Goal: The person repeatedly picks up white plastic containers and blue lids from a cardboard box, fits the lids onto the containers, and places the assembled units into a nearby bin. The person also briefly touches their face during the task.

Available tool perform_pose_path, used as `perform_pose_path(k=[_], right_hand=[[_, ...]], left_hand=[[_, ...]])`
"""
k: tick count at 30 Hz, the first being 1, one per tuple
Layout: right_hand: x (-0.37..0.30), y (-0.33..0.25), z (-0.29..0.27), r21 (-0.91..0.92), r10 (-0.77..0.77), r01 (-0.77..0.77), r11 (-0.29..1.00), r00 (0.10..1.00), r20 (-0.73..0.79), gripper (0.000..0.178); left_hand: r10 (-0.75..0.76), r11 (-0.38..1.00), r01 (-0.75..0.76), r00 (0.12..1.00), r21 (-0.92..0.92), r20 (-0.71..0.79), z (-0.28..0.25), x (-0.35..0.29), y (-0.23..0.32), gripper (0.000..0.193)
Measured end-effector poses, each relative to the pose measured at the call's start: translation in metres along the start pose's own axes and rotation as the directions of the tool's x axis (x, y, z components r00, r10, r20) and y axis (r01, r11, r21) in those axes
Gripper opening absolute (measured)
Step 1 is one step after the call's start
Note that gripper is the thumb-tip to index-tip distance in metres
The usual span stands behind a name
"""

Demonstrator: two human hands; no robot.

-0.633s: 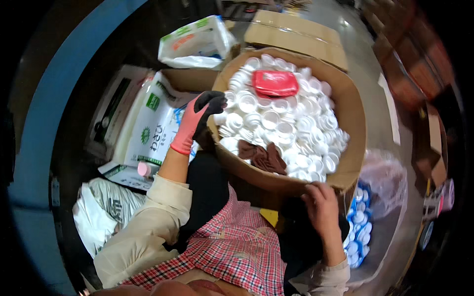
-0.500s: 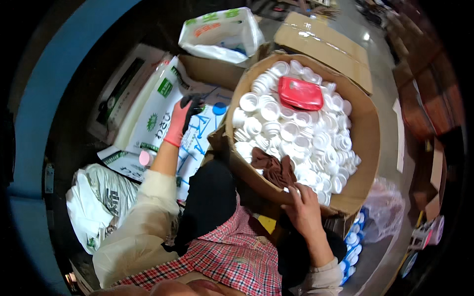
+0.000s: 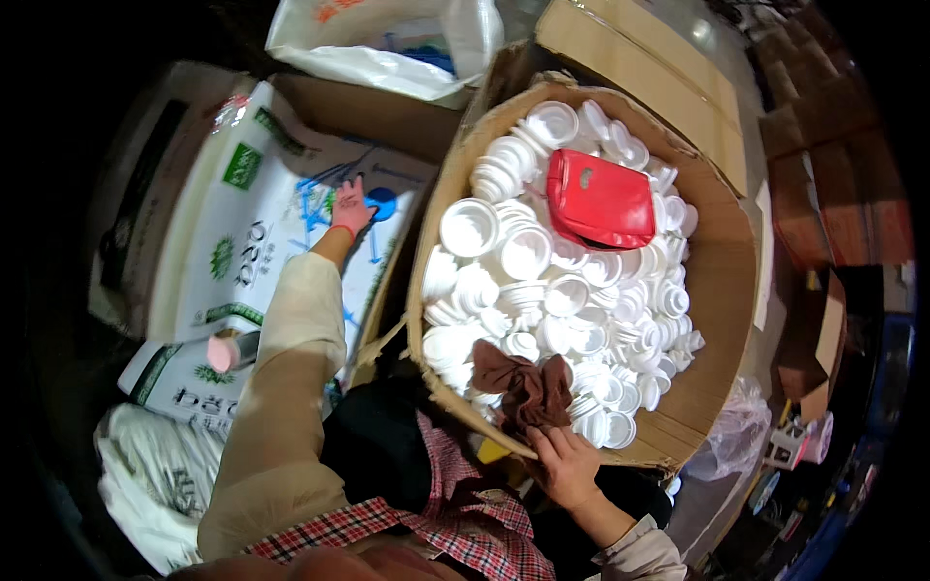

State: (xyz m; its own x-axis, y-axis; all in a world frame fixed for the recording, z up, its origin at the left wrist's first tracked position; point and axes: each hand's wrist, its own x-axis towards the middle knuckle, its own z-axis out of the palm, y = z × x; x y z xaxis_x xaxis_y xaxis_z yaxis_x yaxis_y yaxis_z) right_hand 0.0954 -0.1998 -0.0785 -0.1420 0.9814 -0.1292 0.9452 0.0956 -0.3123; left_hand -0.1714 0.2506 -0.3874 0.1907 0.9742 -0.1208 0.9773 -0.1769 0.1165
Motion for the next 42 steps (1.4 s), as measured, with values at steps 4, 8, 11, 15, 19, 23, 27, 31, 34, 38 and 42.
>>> perform_pose_path(k=[4,8,11,15,19,23,27,31,34,38,42], right_hand=[[-0.006,0.003,0.001,-0.007,0.011,-0.01,1.0,0.999,0.052,0.051],[-0.003,0.008,0.0,0.021,-0.001,-0.001,1.0,0.997,0.079,0.057],[0.02,0.019,-0.014,0.088,-0.106,0.102,0.991,0.993,0.041,0.052],[0.0,0.018,-0.008,0.54,0.213,-0.073,0.838,0.956,-0.201,0.045],[0.008,0.044,0.028,0.544,0.504,-0.433,0.718,0.864,0.023,0.051],[0.039,0.044,0.017,0.116,0.392,-0.426,0.897,0.889,0.235,0.05],[0.042,0.054,0.014,0.119,0.361,-0.39,0.913,0.909,0.207,0.043],[0.032,0.095,0.021,0.807,0.382,-0.266,0.527,0.923,0.054,0.024],[0.02,0.079,0.037,0.565,0.247,-0.216,0.796,0.969,0.022,0.043],[0.04,0.092,0.073,0.264,0.168,-0.256,0.93,0.935,0.313,0.044],[0.018,0.096,-0.005,0.588,0.054,-0.08,0.805,0.997,0.062,0.033]], left_hand=[[-0.014,0.998,0.02,0.996,-0.066,0.09,0.055,0.015,0.014,0.073],[-0.127,0.827,0.102,0.992,-0.553,-0.006,0.07,-0.006,-0.005,0.043],[-0.261,-0.238,0.257,0.912,-0.937,0.316,0.075,-0.036,-0.044,0.028],[-0.043,-0.322,0.296,0.944,-0.899,0.326,-0.059,-0.096,-0.023,0.03],[0.088,-0.486,-0.002,0.995,-0.874,-0.052,-0.203,-0.154,-0.004,0.049],[0.422,-0.513,0.174,0.904,-0.84,-0.071,-0.291,-0.197,0.032,0.059],[0.556,0.502,-0.371,0.83,-0.781,-0.037,-0.261,-0.182,0.062,0.061],[0.823,-0.495,0.709,0.567,-0.502,-0.01,-0.355,-0.274,0.212,0.07],[0.843,-0.501,0.83,0.533,-0.247,0.081,-0.358,-0.283,0.24,0.073],[0.863,-0.489,0.819,0.503,-0.299,-0.033,-0.328,-0.282,0.269,0.076],[0.867,-0.47,0.767,0.493,-0.437,-0.067,-0.327,-0.283,0.281,0.068]])
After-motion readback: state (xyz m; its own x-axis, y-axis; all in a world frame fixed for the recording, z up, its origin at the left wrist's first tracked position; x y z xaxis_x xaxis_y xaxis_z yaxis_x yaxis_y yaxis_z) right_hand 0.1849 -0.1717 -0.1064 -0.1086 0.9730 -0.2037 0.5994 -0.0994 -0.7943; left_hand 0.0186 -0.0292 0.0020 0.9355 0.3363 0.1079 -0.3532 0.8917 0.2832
